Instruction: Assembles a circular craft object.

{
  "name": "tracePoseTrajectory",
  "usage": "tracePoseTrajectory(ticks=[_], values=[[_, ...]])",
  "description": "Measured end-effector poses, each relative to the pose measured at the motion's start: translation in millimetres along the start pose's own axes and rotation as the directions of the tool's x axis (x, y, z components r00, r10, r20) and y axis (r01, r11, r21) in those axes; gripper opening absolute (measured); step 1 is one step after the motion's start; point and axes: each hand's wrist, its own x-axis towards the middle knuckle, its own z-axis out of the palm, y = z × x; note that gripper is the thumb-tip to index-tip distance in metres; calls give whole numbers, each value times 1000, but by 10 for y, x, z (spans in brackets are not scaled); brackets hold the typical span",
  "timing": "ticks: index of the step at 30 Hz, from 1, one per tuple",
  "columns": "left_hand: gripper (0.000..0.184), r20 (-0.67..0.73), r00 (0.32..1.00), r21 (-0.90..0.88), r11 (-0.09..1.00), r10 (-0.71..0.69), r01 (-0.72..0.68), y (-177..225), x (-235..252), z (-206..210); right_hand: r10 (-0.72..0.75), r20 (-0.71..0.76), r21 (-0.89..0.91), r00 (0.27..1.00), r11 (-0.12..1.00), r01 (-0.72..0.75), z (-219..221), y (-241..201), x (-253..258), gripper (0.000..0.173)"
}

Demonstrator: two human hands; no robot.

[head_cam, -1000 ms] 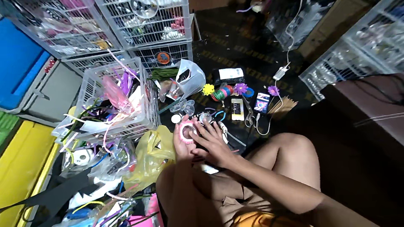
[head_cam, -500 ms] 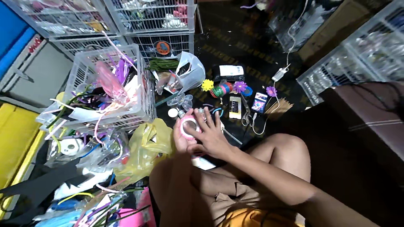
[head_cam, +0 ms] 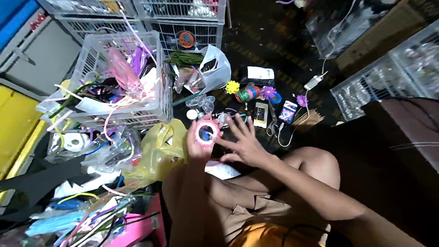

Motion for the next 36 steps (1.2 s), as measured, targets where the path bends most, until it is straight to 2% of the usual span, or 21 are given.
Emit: tracePoseTrajectory(ticks=[2,4,11,15,18,21,23,25,28,30,33,36], values=[[56,74,996,-20,999,-42,44,9,12,21,19,-106,22,994,1000,-17,-122,38,26,39],[57,79,993,-34,995,-86,89,-28,36,68,36,-146,64,989,998,-27,-202,6,71,28],[50,-2,996,-114,990,-85,84,-101,-11,86,41,-80,188,996,982,-26,19,-124,107,18],[47,-76,994,-91,993,-84,77,-107,-35,79,28,-2,238,1000,971,-27,77,-139,107,27],[44,-152,982,-91,991,-112,99,-138,-17,133,68,43,30,997,997,-69,82,-164,138,41],[49,-119,988,-88,992,-98,87,-152,14,130,185,-52,-103,981,976,-190,96,-232,100,56],[53,-63,994,-96,992,-85,79,-122,35,78,247,-137,-46,959,966,-255,54,-251,51,62],[54,-67,994,-42,995,-91,88,-78,26,59,258,-153,38,954,966,-255,-8,-224,24,63],[59,-137,972,5,981,-192,195,-88,5,120,226,-58,94,972,971,-220,-52,-152,63,65],[59,-177,953,4,968,-245,250,-128,7,159,254,26,136,967,957,-255,-37,-116,124,69],[59,-229,944,-32,971,-236,235,-160,19,156,317,112,237,942,912,-335,13,-130,183,71],[56,-265,940,-41,976,-216,213,-166,30,157,390,172,414,905,805,-425,23,-167,224,61]])
